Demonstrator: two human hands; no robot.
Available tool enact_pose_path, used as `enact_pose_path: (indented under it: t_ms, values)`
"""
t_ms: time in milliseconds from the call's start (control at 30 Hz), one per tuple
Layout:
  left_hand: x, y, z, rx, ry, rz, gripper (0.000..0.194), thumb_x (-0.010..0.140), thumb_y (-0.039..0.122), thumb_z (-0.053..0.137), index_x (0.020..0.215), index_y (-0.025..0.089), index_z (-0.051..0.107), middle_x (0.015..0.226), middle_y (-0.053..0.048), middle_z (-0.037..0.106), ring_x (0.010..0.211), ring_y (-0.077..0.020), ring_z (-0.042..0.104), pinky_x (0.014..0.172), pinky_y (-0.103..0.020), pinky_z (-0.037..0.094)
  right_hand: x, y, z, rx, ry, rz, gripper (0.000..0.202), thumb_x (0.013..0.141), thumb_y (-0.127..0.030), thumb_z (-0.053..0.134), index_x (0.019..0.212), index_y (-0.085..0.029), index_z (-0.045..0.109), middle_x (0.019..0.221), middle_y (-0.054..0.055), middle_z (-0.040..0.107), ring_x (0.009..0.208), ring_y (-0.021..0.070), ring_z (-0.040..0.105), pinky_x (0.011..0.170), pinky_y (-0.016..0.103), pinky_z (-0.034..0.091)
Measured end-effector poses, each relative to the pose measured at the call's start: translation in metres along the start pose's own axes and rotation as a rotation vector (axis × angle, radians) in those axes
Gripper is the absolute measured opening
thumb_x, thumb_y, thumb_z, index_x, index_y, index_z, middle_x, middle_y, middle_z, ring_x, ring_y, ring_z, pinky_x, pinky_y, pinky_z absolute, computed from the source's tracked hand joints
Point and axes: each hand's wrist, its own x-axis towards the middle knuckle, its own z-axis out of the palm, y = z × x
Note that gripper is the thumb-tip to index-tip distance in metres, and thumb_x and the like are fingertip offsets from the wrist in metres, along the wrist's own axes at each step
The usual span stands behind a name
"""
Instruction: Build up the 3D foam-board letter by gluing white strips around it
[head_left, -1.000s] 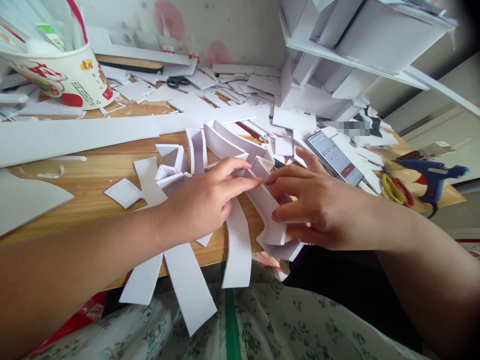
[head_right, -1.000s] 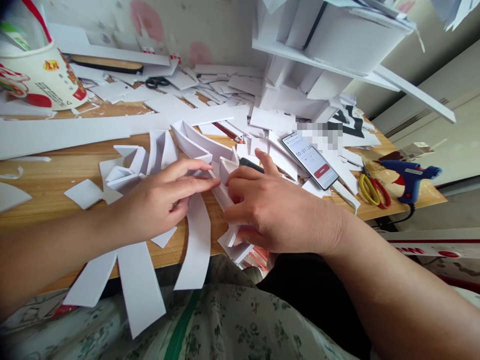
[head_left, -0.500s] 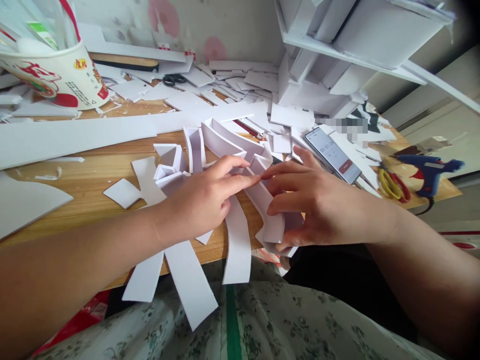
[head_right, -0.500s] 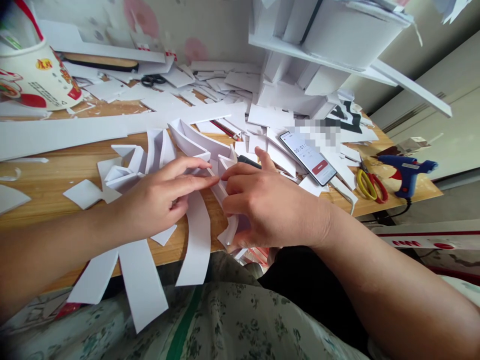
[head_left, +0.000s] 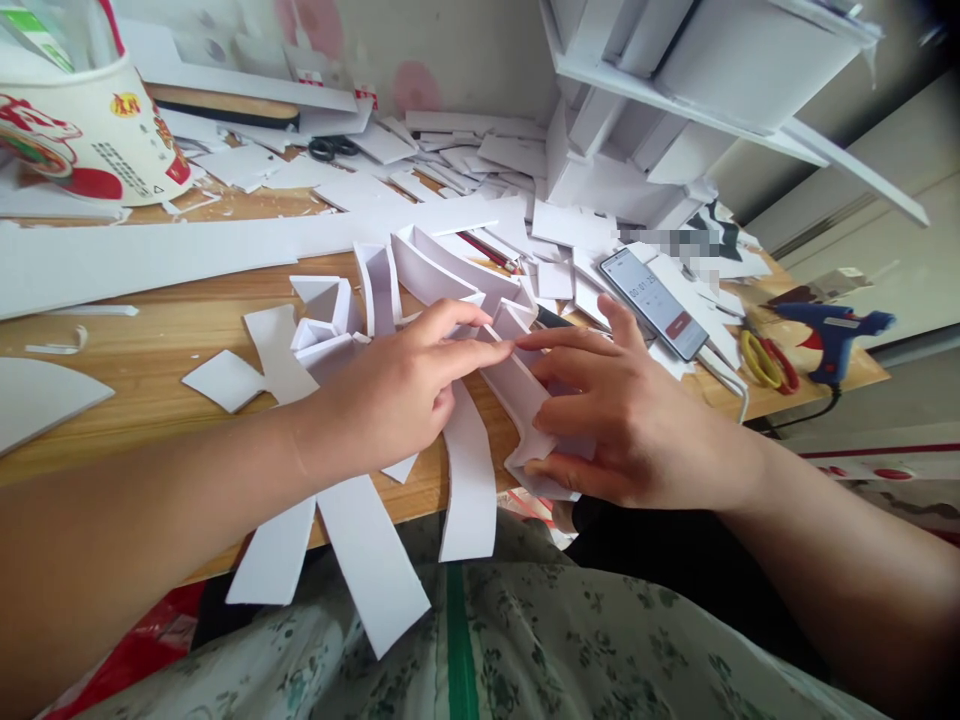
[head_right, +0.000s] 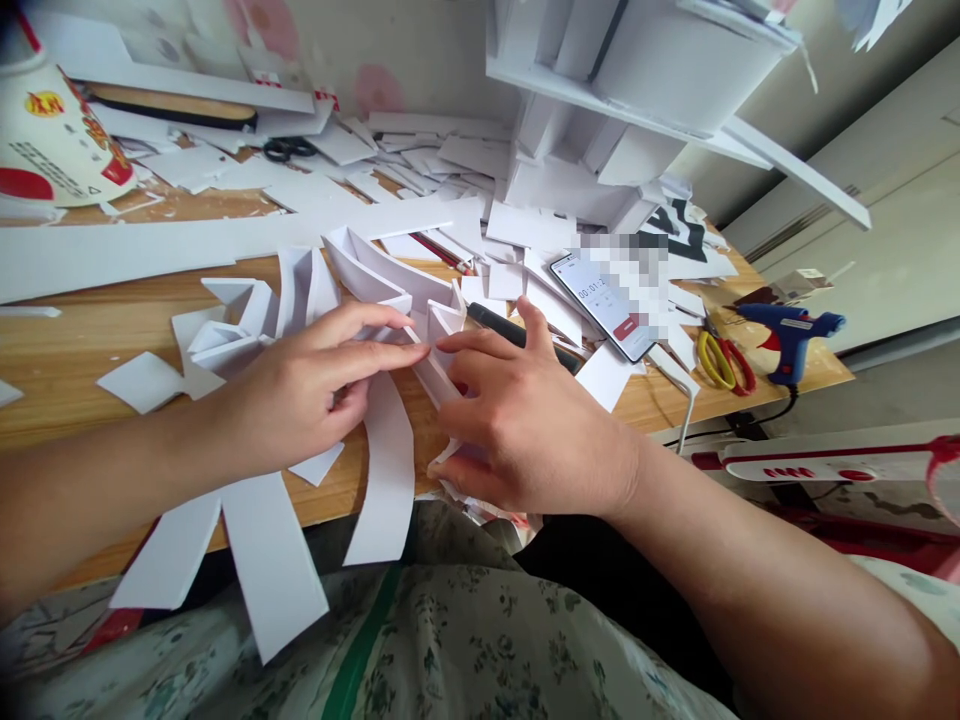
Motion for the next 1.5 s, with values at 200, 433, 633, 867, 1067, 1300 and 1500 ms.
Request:
enact_pose_path:
  t_ms: [200,433,633,867,1067,1300,1500]
  values:
    - [0.0,-0.001,0.001,-0.009,0.005,0.013,0.056,0.076,-0.004,0.041,0.123,0.019,0.061,0.133,-0.01,0.052,0.108,-0.0187,0.061,0.087,-0.03,0.054,-0.001,-0.005,0.002,-0.004,0.001,0.042,0.025,0.086,-0.032,0.059,0.066,-0.018,0.065,0.092,0.011,0.066,0.127,0.034,0.048,0.103,0.063,0.014]
    - [0.0,-0.001,0.001,-0.025,-0.006,0.005,0.058,0.075,-0.005,0.041,0.123,0.019,0.062,0.134,-0.01,0.051,0.107,-0.0205,0.062,0.083,-0.032,0.056,-0.002,-0.009,0.002,-0.021,0.001,0.072,0.023,0.086,-0.029,0.058,0.067,-0.018,0.065,0.09,0.01,0.064,0.128,0.0332,0.048,0.101,0.062,0.017]
    - [-0.001,-0.002,-0.001,0.0,-0.004,0.007,0.056,0.076,-0.003,0.041,0.123,0.021,0.06,0.135,-0.01,0.051,0.103,-0.0188,0.064,0.081,-0.031,0.056,-0.003,-0.011,0.0,-0.001,-0.02,0.097,0.02,0.085,-0.031,0.062,0.069,-0.019,0.065,0.096,0.009,0.066,0.13,0.0324,0.046,0.106,0.063,0.009]
    - [0.0,-0.001,-0.001,-0.022,-0.012,0.012,0.056,0.078,-0.004,0.039,0.123,0.02,0.059,0.133,-0.01,0.051,0.115,-0.0194,0.059,0.088,-0.029,0.055,-0.001,-0.011,0.0,0.001,-0.032,0.108,0.016,0.083,-0.029,0.064,0.069,-0.02,0.064,0.097,0.009,0.066,0.131,0.0312,0.045,0.109,0.063,0.005]
    - [0.0,-0.002,-0.001,-0.028,-0.007,0.017,0.055,0.079,-0.004,0.039,0.124,0.021,0.059,0.133,-0.009,0.051,0.115,-0.0194,0.059,0.086,-0.028,0.056,-0.001,-0.008,-0.002,0.003,-0.058,0.094,0.018,0.084,-0.028,0.06,0.069,-0.019,0.063,0.099,0.011,0.066,0.132,0.0327,0.044,0.107,0.065,0.007]
    - [0.0,-0.002,-0.002,-0.027,0.004,0.019,0.056,0.077,-0.005,0.039,0.124,0.019,0.059,0.134,-0.009,0.05,0.116,-0.0176,0.059,0.088,-0.025,0.055,0.0,-0.007,-0.002,0.013,-0.059,0.082,0.016,0.086,-0.027,0.059,0.073,-0.02,0.063,0.1,0.011,0.066,0.133,0.033,0.043,0.107,0.068,0.005]
    - [0.001,-0.004,-0.001,-0.027,0.009,0.035,0.058,0.076,-0.006,0.039,0.123,0.02,0.06,0.132,-0.008,0.052,0.12,-0.0188,0.057,0.091,-0.027,0.054,0.0,-0.01,-0.003,0.008,-0.04,0.082,0.012,0.084,-0.025,0.061,0.073,-0.02,0.065,0.098,0.009,0.067,0.13,0.0336,0.046,0.108,0.068,0.006]
